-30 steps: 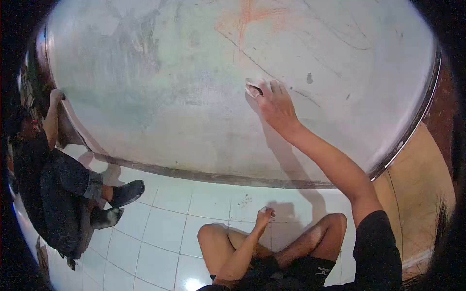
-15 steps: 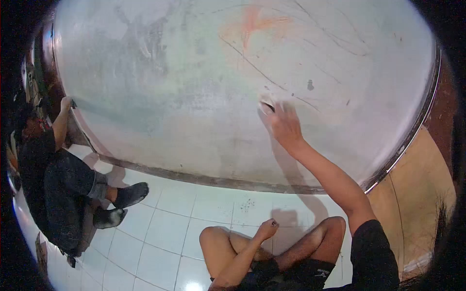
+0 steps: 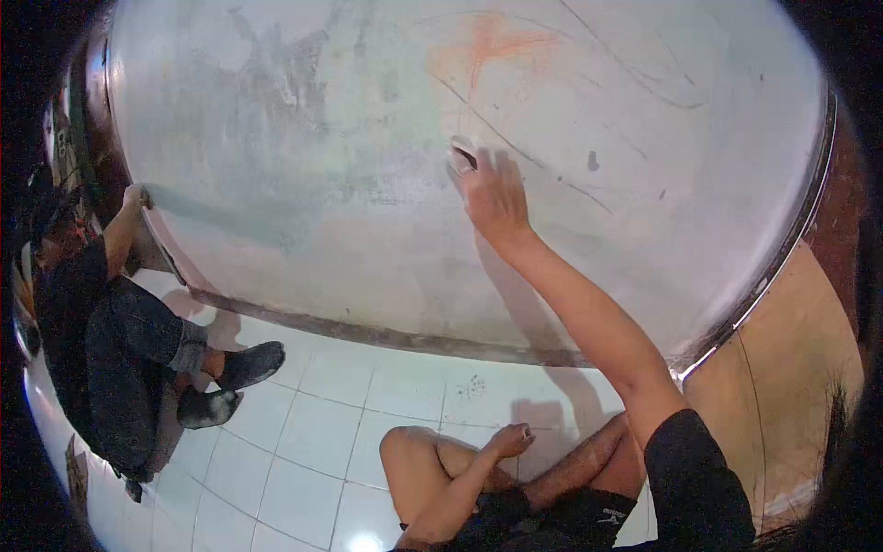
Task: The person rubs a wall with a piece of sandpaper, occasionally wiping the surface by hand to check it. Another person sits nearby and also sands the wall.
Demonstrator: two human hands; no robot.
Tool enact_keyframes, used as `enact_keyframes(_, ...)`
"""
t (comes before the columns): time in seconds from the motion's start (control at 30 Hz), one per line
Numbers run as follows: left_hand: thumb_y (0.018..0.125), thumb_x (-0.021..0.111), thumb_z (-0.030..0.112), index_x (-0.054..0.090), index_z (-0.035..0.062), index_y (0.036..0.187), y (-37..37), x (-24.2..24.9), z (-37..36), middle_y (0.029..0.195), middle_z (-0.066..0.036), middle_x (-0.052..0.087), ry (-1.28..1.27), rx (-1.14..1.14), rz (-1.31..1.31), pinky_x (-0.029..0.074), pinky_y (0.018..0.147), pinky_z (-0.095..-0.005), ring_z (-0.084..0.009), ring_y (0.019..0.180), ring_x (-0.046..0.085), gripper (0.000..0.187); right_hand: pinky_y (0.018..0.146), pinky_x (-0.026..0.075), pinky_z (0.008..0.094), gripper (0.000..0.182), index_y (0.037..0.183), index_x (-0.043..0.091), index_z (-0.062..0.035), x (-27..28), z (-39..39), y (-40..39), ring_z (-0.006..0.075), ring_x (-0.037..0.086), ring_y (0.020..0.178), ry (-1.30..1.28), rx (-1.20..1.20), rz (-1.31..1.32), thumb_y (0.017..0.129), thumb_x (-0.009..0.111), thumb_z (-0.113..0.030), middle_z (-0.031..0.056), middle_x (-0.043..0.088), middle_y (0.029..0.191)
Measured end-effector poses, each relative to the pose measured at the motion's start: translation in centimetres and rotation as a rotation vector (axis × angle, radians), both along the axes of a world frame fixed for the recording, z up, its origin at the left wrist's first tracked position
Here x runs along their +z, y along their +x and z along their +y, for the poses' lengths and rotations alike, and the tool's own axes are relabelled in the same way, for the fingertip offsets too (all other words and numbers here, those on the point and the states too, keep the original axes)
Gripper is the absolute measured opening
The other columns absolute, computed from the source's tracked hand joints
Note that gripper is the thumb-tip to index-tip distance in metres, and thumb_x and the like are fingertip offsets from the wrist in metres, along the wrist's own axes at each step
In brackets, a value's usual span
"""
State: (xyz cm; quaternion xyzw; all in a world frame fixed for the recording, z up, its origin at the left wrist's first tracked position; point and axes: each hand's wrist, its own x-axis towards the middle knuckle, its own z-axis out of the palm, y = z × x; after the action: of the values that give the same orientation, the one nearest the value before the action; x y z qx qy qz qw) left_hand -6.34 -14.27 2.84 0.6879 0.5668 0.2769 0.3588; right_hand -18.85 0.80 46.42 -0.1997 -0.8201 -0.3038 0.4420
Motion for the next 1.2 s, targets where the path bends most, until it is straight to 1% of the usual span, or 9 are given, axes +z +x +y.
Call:
enact_keyframes(0.13, 0.091, 0.053, 0.038, 0.059, -0.0006, 0.095, 1.1, -3.2, 1.6, 0.091, -0.025, 0.064, 0.022, 0.029, -0.035, 0.05, 0.077, -0.0478, -0.0423, 0.088, 0.062, 0.039, 0.076, 0.043, 0.0404, 0.033, 0.117, 0.063, -0.0088, -1.0, 0.3, 1.6, 0.0306, 0.051, 0.092, 0.056, -0.078, 0.025, 0.086, 0.058, -0.017, 0.0125, 0.051, 0.111)
enact_keyframes(0.47, 0.092, 0.05, 0.043, 0.059, 0.0008, 0.096, 2.4, -4.6, 2.2, 0.094, -0.023, 0.065, -0.015, 0.018, -0.104, 0.048, 0.081, -0.0504, -0.0403, 0.091, 0.062, 0.043, 0.075, 0.042, 0.0407, 0.036, 0.12, 0.06, -0.0079, 0.1, 0.9, 1.7, 0.0304, 0.05, 0.091, 0.147, -0.133, -0.006, 0.086, 0.057, -0.016, 0.0133, 0.049, 0.105)
enact_keyframes(0.57, 0.091, 0.051, 0.042, 0.058, 0.0012, 0.098, 1.8, -1.1, 1.2, 0.094, -0.023, 0.065, -0.08, -0.019, 0.006, 0.047, 0.08, -0.0507, -0.04, 0.091, 0.062, 0.042, 0.076, 0.044, 0.0421, 0.034, 0.119, 0.061, -0.0078, 3.4, 0.7, -2.4, 0.0314, 0.051, 0.091, 0.21, 0.017, 0.064, 0.085, 0.056, -0.015, 0.0129, 0.05, 0.108)
enact_keyframes(0.73, 0.091, 0.052, 0.041, 0.058, 0.001, 0.098, 1.5, -3.0, 1.3, 0.094, -0.024, 0.064, -0.074, -0.039, 0.057, 0.046, 0.082, -0.0513, -0.0404, 0.092, 0.061, 0.041, 0.077, 0.044, 0.0439, 0.036, 0.119, 0.06, -0.0072, 4.9, 0.0, -4.7, 0.0325, 0.052, 0.092, 0.176, 0.079, 0.115, 0.085, 0.057, -0.017, 0.0125, 0.05, 0.112)
enact_keyframes(0.87, 0.091, 0.052, 0.04, 0.058, 0.0001, 0.095, 1.2, -2.7, 1.3, 0.093, -0.026, 0.064, -0.03, -0.022, 0.041, 0.047, 0.081, -0.0511, -0.0419, 0.09, 0.061, 0.041, 0.079, 0.045, 0.0422, 0.037, 0.12, 0.06, -0.0067, 3.3, 0.1, -2.5, 0.0323, 0.052, 0.094, 0.117, 0.1, 0.098, 0.084, 0.058, -0.016, 0.0131, 0.05, 0.115)
enact_keyframes(0.97, 0.091, 0.052, 0.04, 0.057, 0.0, 0.097, 0.0, 3.0, 0.0, 0.095, -0.025, 0.064, -0.157, -0.029, 0.024, 0.047, 0.082, -0.0504, -0.0415, 0.093, 0.06, 0.041, 0.08, 0.045, 0.0412, 0.039, 0.121, 0.059, -0.0063, 0.0, 1.3, 1.0, 0.0321, 0.053, 0.094, 0.105, 0.028, 0.042, 0.084, 0.058, -0.014, 0.0139, 0.049, 0.116)
enact_keyframes(1.03, 0.091, 0.052, 0.04, 0.056, 0.0002, 0.099, 0.6, 0.7, 0.8, 0.097, -0.025, 0.063, -0.123, -0.049, 0.05, 0.046, 0.082, -0.0499, -0.0408, 0.096, 0.059, 0.041, 0.081, 0.045, 0.0409, 0.039, 0.122, 0.058, -0.0061, -2.0, 1.1, 2.8, 0.0319, 0.053, 0.095, 0.06, -0.032, 0.002, 0.084, 0.057, -0.013, 0.0143, 0.048, 0.117)
enact_keyframes(1.07, 0.091, 0.052, 0.04, 0.056, 0.0002, 0.1, 1.0, -0.7, 0.7, 0.098, -0.025, 0.062, -0.11, -0.06, 0.062, 0.046, 0.083, -0.0497, -0.0404, 0.097, 0.059, 0.041, 0.084, 0.046, 0.0477, 0.033, 0.117, 0.058, -0.0034, -2.8, 1.1, 3.1, 0.0407, 0.051, 0.106, -0.068, -0.025, 0.03, 0.085, 0.054, -0.009, 0.0199, 0.047, 0.122)
enact_keyframes(1.2, 0.09, 0.054, 0.04, 0.056, 0.0002, 0.102, 2.5, -2.9, 0.4, 0.098, -0.024, 0.061, -0.057, -0.048, 0.021, 0.046, 0.082, -0.0488, -0.0402, 0.097, 0.058, 0.042, 0.08, 0.047, 0.0458, 0.034, 0.119, 0.058, -0.0041, -1.4, 0.8, 3.1, 0.0382, 0.053, 0.099, 0.054, -0.125, -0.088, 0.085, 0.053, -0.009, 0.0178, 0.048, 0.12)
